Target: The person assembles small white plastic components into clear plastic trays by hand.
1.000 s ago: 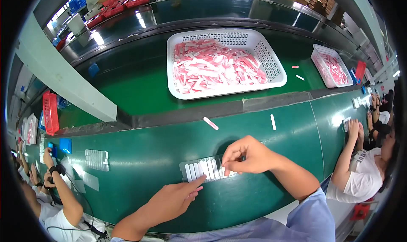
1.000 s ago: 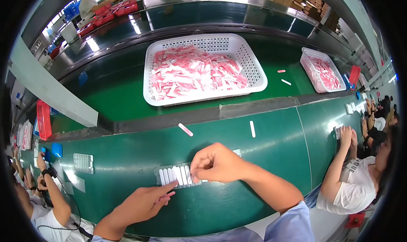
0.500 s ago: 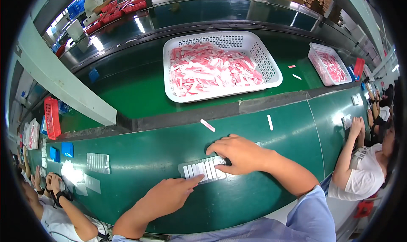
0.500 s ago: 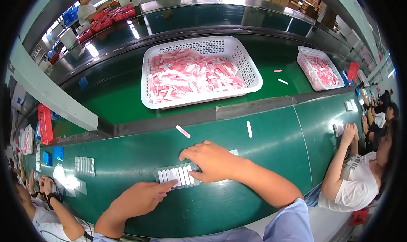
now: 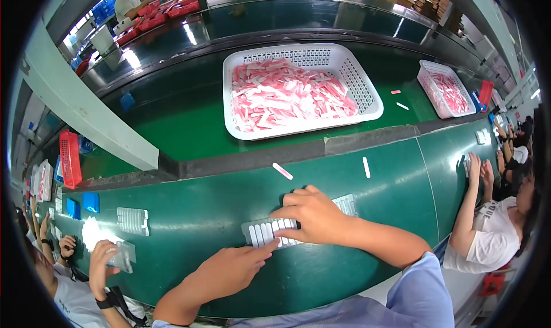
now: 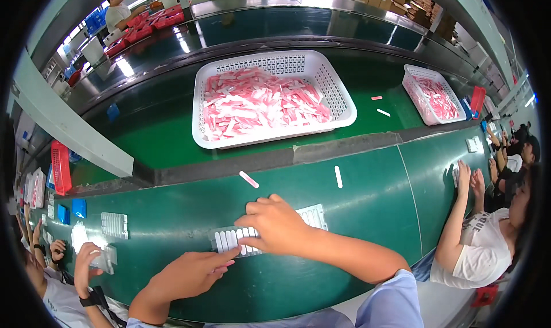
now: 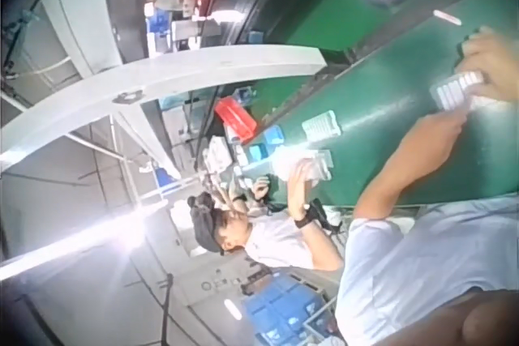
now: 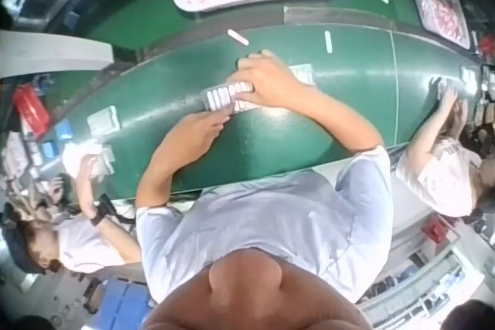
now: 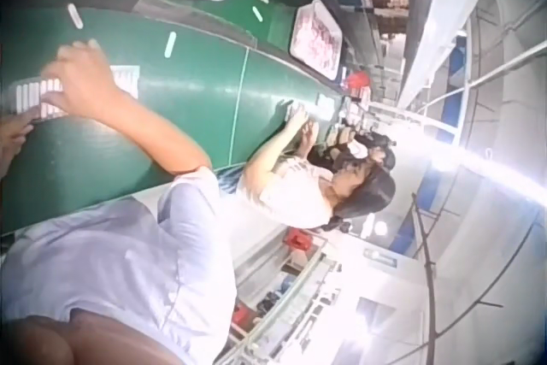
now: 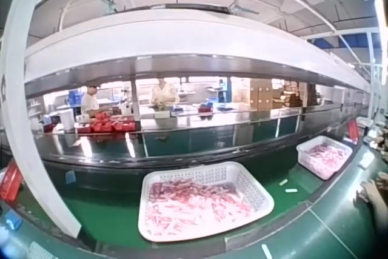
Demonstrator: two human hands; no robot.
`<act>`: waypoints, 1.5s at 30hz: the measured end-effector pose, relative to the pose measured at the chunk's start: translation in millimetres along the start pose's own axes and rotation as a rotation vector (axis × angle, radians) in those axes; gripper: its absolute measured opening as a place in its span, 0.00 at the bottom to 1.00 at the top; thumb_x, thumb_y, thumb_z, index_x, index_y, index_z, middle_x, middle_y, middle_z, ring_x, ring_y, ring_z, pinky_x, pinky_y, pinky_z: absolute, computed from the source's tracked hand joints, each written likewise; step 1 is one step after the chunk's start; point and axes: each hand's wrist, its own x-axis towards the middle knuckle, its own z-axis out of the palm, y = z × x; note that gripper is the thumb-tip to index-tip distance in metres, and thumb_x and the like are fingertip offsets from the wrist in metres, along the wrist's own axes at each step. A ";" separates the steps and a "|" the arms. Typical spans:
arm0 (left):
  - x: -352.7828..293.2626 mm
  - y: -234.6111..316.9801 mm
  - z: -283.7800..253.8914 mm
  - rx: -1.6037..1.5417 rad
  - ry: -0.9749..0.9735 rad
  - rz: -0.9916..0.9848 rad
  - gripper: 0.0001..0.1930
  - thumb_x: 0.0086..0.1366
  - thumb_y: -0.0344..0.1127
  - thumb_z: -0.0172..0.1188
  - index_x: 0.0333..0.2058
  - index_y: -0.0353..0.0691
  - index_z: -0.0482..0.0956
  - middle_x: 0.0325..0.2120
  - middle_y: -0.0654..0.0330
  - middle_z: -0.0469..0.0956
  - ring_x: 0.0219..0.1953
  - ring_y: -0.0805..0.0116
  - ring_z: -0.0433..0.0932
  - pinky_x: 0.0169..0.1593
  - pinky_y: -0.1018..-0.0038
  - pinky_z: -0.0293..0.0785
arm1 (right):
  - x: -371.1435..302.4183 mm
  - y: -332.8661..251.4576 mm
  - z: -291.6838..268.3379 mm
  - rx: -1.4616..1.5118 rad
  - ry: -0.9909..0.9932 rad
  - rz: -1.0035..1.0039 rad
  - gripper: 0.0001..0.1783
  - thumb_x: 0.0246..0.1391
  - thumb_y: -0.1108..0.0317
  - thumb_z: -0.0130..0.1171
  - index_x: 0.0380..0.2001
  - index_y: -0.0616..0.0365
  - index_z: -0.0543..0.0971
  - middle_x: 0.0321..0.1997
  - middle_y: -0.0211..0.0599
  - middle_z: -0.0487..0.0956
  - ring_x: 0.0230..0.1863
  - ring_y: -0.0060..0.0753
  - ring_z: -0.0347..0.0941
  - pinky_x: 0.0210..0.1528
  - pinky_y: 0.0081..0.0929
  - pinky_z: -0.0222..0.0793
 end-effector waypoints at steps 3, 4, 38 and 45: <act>-1.6 -6.5 -3.0 0.006 0.029 0.011 0.26 0.68 0.29 0.54 0.65 0.44 0.68 0.40 0.49 0.83 0.38 0.44 0.83 0.42 0.55 0.80 | 0.7 0.3 2.6 0.077 0.008 0.081 0.12 0.51 0.56 0.71 0.36 0.48 0.86 0.27 0.28 0.74 0.34 0.33 0.73 0.43 0.33 0.61; -0.7 -8.2 -3.3 0.043 0.012 -0.005 0.26 0.68 0.29 0.54 0.65 0.44 0.67 0.40 0.49 0.83 0.38 0.44 0.83 0.42 0.55 0.79 | 1.0 0.4 2.7 0.132 0.014 0.144 0.10 0.51 0.57 0.72 0.34 0.49 0.86 0.27 0.28 0.73 0.34 0.32 0.73 0.43 0.33 0.60; 9.4 3.3 33.6 -1.313 0.089 -0.263 0.16 0.73 0.30 0.57 0.57 0.31 0.75 0.47 0.52 0.83 0.31 0.76 0.80 0.23 0.86 0.62 | -29.6 -25.8 -30.9 0.844 0.085 0.362 0.04 0.58 0.71 0.67 0.34 0.60 0.85 0.24 0.25 0.78 0.25 0.15 0.70 0.31 0.21 0.63; -10.6 -17.1 45.2 -1.643 0.238 -0.347 0.20 0.71 0.21 0.54 0.60 0.27 0.69 0.51 0.43 0.80 0.39 0.65 0.83 0.22 0.84 0.61 | -48.2 6.7 -50.7 1.141 0.351 0.636 0.03 0.60 0.76 0.64 0.33 0.64 0.85 0.24 0.30 0.82 0.22 0.12 0.71 0.23 0.15 0.61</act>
